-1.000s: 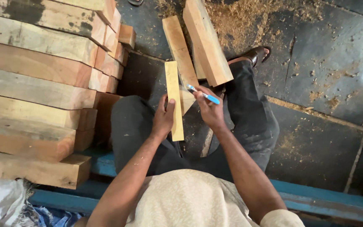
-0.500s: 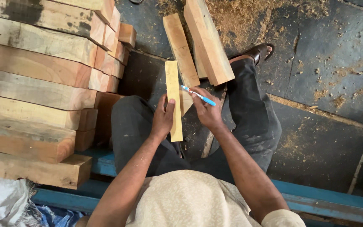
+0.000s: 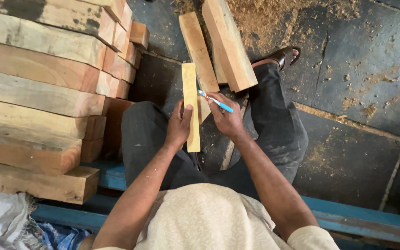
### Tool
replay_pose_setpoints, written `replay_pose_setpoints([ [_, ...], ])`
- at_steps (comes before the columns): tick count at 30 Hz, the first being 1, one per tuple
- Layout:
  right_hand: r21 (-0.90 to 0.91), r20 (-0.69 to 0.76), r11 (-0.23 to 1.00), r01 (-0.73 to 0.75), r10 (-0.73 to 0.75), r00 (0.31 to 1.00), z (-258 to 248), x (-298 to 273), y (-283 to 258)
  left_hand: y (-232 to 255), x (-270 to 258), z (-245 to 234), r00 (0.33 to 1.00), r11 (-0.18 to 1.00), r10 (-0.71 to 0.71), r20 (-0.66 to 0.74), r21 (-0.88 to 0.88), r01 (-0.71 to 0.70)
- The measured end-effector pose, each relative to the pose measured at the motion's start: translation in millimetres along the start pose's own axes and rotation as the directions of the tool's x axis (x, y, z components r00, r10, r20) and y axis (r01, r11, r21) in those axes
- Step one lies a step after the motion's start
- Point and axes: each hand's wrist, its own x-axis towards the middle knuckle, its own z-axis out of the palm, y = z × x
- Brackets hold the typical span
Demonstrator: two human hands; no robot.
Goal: The person sits on the floor and marks wooden planks with a blue marker. They hold a plank in their left hand and use the marker in their right hand to draw lines on the wood, then place the marked plank on a stack.
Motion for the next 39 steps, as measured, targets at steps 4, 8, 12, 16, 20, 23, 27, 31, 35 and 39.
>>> replay_pose_setpoints([
  [4, 0.009, -0.002, 0.994, 0.109, -0.109, 0.994, -0.1, -0.7, 7.3, -5.4, 2.0, 2.0, 0.998, 0.998, 0.064, -0.011, 0.020, -0.064],
  [8, -0.025, 0.031, 0.999, -0.043, 0.044, 0.999, 0.1, -0.8, 4.5, -5.8, 1.3, 4.7, 0.995, 0.996, 0.091, -0.029, 0.028, -0.090],
  [12, -0.016, 0.028, 1.000, 0.010, -0.010, 1.000, -0.3, -0.8, 4.2, -7.0, 1.1, 6.9, 0.990, 0.990, 0.128, -0.058, 0.073, -0.124],
  [16, -0.009, 0.015, 0.998, 0.059, -0.059, 0.998, 0.0, -1.0, 5.3, -7.8, 2.4, 7.7, 0.991, 0.991, 0.119, -0.059, 0.063, -0.115],
  [20, -0.100, 0.050, 0.992, 0.074, -0.069, 0.996, -2.0, -6.3, 2.0, -12.5, 2.3, 8.4, 0.993, 0.993, 0.099, -0.066, 0.069, -0.094],
  [23, -0.217, 0.144, 0.958, 0.187, -0.158, 0.977, -11.7, -31.8, -6.6, -19.5, 4.7, 9.2, 0.984, 0.987, 0.144, -0.102, 0.091, -0.135],
  [27, -0.139, 0.317, 0.982, 0.126, -0.076, 0.945, -32.3, -67.2, -23.6, -28.4, 7.2, 13.4, 0.984, 0.987, 0.124, -0.131, 0.116, -0.109],
  [31, -0.182, 0.261, 0.975, -0.127, 0.172, 0.950, -27.0, -51.1, -19.0, -32.8, 11.3, 12.2, 0.978, 0.968, 0.156, -0.138, 0.219, -0.124],
  [35, -0.225, 0.165, 0.963, -0.150, 0.189, 0.968, 1.5, -3.0, 10.1, -28.8, 8.8, 11.4, 0.989, 0.988, 0.102, -0.110, 0.126, -0.088],
  [39, -0.215, 0.055, 0.961, -0.174, 0.190, 0.980, 16.1, 53.6, 34.6, -27.5, 6.2, 12.4, 0.980, 0.986, 0.165, -0.112, 0.051, -0.160],
])
